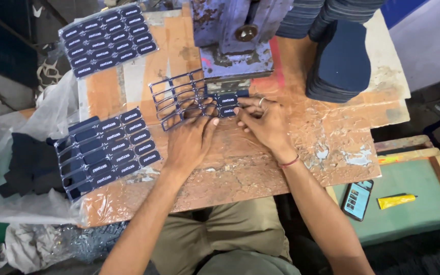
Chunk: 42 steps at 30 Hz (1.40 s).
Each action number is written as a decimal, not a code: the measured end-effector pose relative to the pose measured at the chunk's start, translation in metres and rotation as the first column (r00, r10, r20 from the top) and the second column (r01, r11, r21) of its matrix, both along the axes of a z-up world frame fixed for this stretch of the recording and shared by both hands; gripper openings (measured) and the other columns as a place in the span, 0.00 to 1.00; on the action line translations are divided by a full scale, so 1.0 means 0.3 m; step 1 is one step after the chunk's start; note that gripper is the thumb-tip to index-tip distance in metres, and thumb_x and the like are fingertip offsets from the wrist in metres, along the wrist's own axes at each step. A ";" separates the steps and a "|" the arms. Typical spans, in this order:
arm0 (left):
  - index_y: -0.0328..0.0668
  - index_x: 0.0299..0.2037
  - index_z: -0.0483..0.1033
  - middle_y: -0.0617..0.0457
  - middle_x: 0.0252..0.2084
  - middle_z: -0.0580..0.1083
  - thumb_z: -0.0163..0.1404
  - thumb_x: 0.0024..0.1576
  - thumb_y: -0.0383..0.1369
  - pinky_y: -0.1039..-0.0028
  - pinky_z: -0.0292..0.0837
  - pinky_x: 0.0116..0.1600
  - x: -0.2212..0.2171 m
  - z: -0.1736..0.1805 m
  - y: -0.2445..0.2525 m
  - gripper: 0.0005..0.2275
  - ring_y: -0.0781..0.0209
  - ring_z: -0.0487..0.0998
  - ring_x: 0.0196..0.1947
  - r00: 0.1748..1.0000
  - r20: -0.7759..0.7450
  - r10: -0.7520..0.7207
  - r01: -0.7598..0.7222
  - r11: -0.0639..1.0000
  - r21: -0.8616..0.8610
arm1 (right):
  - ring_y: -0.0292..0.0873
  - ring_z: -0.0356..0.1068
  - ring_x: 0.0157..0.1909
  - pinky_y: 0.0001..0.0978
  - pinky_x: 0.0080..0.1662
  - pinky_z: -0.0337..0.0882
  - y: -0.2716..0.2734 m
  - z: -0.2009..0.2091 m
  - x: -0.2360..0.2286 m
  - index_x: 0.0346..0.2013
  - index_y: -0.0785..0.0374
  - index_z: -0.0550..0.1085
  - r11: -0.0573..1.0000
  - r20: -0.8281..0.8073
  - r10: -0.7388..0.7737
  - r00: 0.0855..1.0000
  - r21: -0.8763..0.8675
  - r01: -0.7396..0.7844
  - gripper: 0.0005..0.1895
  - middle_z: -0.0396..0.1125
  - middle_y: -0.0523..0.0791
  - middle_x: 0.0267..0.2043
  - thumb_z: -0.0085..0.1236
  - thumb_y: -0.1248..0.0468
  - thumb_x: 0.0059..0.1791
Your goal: The person places a blue fabric item onto a plastic grid, then uses a press machine to attach a label. They repeat this process, stacking the finished items on the table.
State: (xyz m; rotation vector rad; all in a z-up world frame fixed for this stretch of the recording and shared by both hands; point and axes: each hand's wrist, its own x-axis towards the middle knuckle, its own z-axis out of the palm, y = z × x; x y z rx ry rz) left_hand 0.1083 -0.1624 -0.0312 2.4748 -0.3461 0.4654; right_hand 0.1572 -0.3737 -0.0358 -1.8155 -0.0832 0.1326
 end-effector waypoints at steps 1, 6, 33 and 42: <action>0.42 0.57 0.78 0.52 0.60 0.76 0.46 0.66 0.41 0.54 0.56 0.63 0.002 -0.001 -0.001 0.17 0.45 0.68 0.63 1.000 0.002 -0.005 0.005 1.000 -0.002 | 0.31 0.74 0.30 0.21 0.30 0.74 -0.004 -0.001 0.003 0.53 0.74 0.77 1.000 0.002 -0.005 1.000 -0.002 0.005 0.17 0.76 0.45 0.32 0.63 0.69 0.50; 0.41 0.60 0.77 0.51 0.58 0.77 0.45 0.67 0.42 0.54 0.55 0.63 -0.001 0.012 -0.002 0.18 0.45 0.70 0.62 0.999 -0.043 -0.012 0.010 0.999 -0.030 | 0.31 0.74 0.31 0.21 0.31 0.75 -0.005 0.001 0.000 0.53 0.74 0.76 1.000 -0.003 0.012 1.000 0.006 -0.012 0.17 0.76 0.45 0.32 0.63 0.69 0.51; 0.34 0.55 0.67 0.51 0.50 0.79 0.61 0.48 0.28 0.70 0.78 0.53 -0.505 0.212 0.377 0.25 0.65 0.81 0.47 0.858 -0.494 0.139 -0.461 0.632 -0.623 | 0.35 0.75 0.50 0.26 0.48 0.78 -0.031 0.267 -0.459 0.64 0.67 0.67 0.970 0.285 0.237 0.929 -0.015 -0.242 0.35 0.72 0.46 0.55 0.68 0.64 0.44; 0.27 0.70 0.54 0.28 0.65 0.63 0.65 0.47 0.32 0.56 0.64 0.64 -0.261 0.174 0.144 0.42 0.38 0.66 0.64 0.965 -0.045 0.257 -0.255 0.892 -0.373 | 0.45 0.77 0.34 0.35 0.38 0.76 -0.063 0.190 -0.260 0.39 0.62 0.78 0.861 0.190 0.226 0.955 -0.498 -0.105 0.12 0.75 0.47 0.40 0.70 0.66 0.43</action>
